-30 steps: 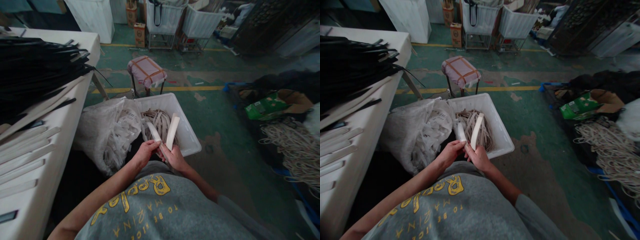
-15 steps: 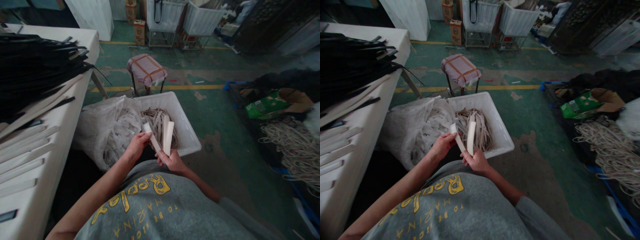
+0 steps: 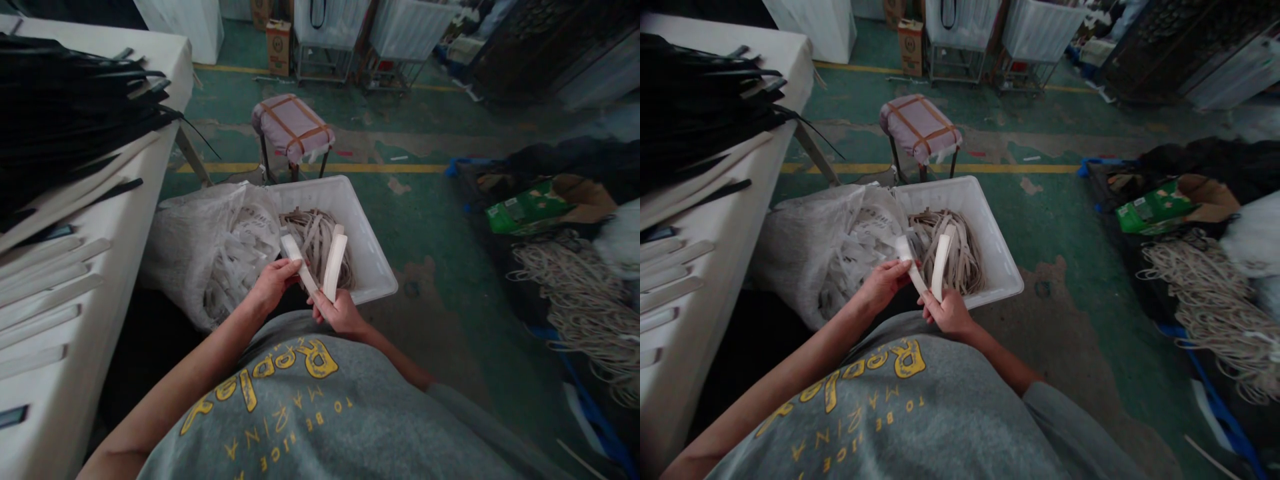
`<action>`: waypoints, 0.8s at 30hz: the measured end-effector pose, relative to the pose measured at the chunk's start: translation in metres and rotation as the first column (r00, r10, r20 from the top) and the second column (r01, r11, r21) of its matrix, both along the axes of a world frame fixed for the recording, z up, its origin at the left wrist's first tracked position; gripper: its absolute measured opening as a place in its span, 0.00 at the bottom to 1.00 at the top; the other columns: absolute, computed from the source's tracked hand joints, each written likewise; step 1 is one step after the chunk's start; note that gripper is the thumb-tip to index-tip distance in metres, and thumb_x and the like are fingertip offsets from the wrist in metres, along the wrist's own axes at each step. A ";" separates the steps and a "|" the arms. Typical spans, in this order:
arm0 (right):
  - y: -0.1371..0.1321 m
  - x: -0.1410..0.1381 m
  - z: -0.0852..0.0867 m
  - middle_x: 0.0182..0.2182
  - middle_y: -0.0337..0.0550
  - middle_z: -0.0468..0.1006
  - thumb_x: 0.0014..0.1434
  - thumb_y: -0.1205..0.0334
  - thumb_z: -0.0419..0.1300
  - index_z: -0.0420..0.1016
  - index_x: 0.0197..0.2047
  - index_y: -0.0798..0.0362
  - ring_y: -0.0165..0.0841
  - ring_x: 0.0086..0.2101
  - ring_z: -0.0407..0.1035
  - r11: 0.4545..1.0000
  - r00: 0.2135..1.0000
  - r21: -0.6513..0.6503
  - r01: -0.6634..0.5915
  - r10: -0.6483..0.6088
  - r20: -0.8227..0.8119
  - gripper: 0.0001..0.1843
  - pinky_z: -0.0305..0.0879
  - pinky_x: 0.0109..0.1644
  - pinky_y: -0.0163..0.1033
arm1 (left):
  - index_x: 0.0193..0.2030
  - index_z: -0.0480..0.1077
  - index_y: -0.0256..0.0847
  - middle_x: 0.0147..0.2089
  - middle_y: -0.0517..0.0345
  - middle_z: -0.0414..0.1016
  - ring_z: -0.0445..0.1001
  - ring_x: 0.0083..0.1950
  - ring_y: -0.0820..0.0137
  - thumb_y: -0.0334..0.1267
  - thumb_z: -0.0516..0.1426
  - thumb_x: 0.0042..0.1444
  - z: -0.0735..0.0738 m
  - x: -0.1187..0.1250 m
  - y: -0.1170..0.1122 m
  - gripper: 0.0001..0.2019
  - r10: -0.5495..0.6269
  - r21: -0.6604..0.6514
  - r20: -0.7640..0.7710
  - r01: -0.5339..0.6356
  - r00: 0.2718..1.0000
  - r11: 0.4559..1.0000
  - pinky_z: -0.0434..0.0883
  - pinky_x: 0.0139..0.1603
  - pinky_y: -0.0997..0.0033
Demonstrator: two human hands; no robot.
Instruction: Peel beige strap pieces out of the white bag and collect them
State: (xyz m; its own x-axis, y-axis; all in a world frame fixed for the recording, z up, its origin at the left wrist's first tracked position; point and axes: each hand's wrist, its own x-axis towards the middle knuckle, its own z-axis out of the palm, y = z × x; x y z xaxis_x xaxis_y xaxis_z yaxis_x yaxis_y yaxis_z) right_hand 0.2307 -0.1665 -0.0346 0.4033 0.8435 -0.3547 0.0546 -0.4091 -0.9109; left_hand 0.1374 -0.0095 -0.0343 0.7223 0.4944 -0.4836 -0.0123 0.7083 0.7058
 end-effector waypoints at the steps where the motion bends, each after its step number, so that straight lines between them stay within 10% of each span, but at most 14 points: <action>1: 0.002 0.000 0.000 0.20 0.39 0.74 0.64 0.37 0.53 0.76 0.34 0.56 0.28 0.19 0.69 1.000 1.000 0.002 0.018 -0.018 0.003 0.29 0.65 0.25 0.32 | 0.33 0.81 0.34 0.33 0.52 0.80 0.74 0.35 0.68 0.50 0.73 0.38 0.000 0.000 -0.002 0.21 -0.025 -0.005 0.005 0.025 1.000 1.000 0.71 0.42 0.69; 24: 0.023 0.006 0.015 0.17 0.38 0.71 0.61 0.32 0.52 0.71 0.27 0.54 0.27 0.17 0.66 0.994 0.996 0.062 0.092 -0.092 -0.005 0.32 0.63 0.22 0.31 | 0.25 0.75 0.38 0.22 0.57 0.73 0.70 0.27 0.69 0.55 0.66 0.49 0.004 -0.004 -0.018 0.20 -0.210 0.175 0.051 0.199 0.976 0.964 0.68 0.37 0.68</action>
State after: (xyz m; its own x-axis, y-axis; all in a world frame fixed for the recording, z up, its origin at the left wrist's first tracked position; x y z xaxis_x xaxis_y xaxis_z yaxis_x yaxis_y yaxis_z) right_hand 0.2364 -0.1439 -0.0200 0.4796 0.8234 -0.3034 0.0174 -0.3546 -0.9349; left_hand 0.1335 -0.0274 -0.0306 0.8451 0.4027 -0.3516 0.0675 0.5719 0.8175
